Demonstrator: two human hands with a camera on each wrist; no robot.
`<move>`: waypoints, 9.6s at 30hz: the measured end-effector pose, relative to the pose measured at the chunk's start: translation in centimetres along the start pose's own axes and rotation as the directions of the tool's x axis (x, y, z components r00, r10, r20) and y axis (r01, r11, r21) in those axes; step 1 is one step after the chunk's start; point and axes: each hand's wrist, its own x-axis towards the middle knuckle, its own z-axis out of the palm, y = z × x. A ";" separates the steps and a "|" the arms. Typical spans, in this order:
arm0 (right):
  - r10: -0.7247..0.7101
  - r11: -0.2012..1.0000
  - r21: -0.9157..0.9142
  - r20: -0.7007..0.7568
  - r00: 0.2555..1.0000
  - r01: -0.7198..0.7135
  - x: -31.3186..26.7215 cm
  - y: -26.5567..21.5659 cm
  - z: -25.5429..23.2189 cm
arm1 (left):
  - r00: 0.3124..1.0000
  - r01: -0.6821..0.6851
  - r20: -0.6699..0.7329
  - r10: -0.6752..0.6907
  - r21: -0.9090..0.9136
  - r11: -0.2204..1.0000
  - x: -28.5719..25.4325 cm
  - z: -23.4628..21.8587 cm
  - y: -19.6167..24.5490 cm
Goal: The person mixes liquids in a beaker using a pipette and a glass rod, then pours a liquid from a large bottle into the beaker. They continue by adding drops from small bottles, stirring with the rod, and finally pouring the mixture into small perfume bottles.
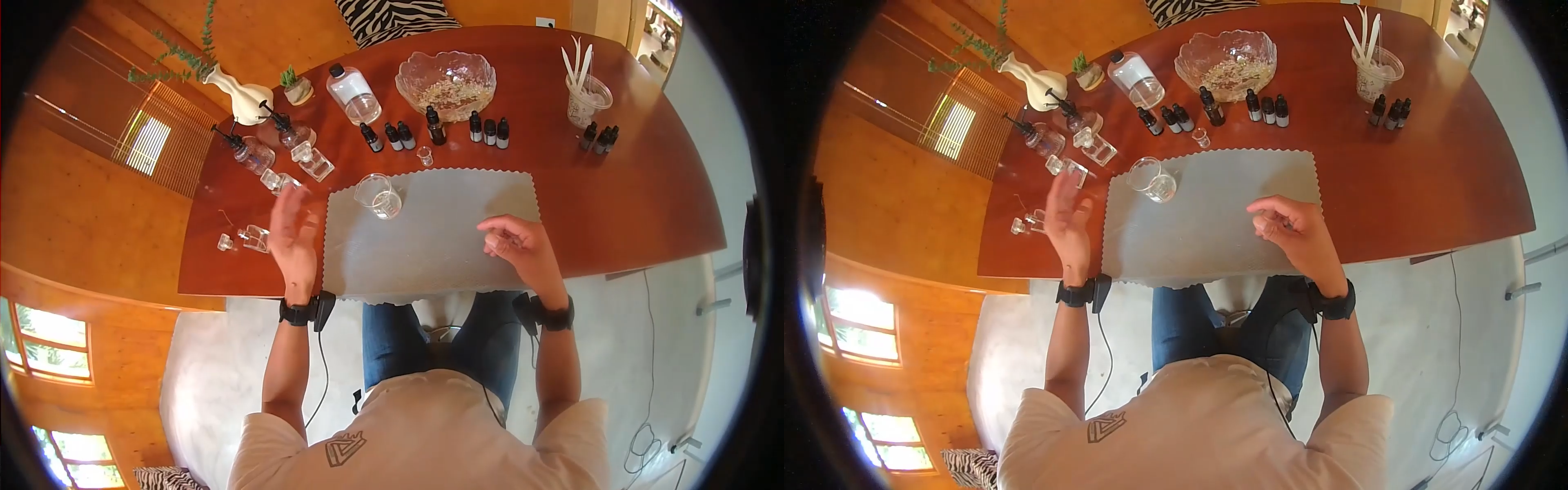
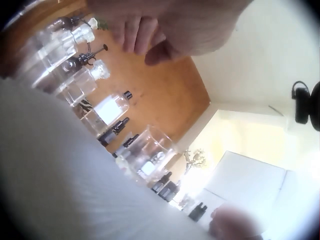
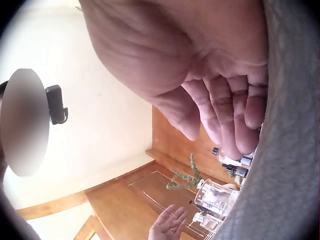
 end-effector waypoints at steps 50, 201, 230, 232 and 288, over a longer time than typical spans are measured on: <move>-0.137 0.889 -0.453 -0.411 0.901 -0.072 3.6 -11.1 -14.7 | 0.979 0.069 0.201 -0.043 -0.122 0.990 0.8 -1.3 1.2; -0.344 0.643 -0.480 0.515 0.785 0.597 10.4 -5.5 19.0 | 0.959 0.167 0.267 -0.095 -0.260 0.951 -4.3 -1.6 -5.0; -0.258 0.590 -0.619 0.464 0.847 0.519 9.6 -5.3 18.5 | 0.959 0.147 0.267 -0.095 -0.182 0.972 -4.6 -1.4 -4.9; -0.117 0.507 -0.760 0.406 0.906 0.406 9.4 -5.7 18.5 | 0.966 0.135 0.246 -0.075 -0.237 0.962 -4.6 -1.0 -4.9; -0.182 0.362 -0.887 -0.368 0.912 -0.285 9.9 -2.9 -23.1 | 0.950 0.146 0.294 -0.105 -0.122 0.982 -4.2 -0.7 -4.1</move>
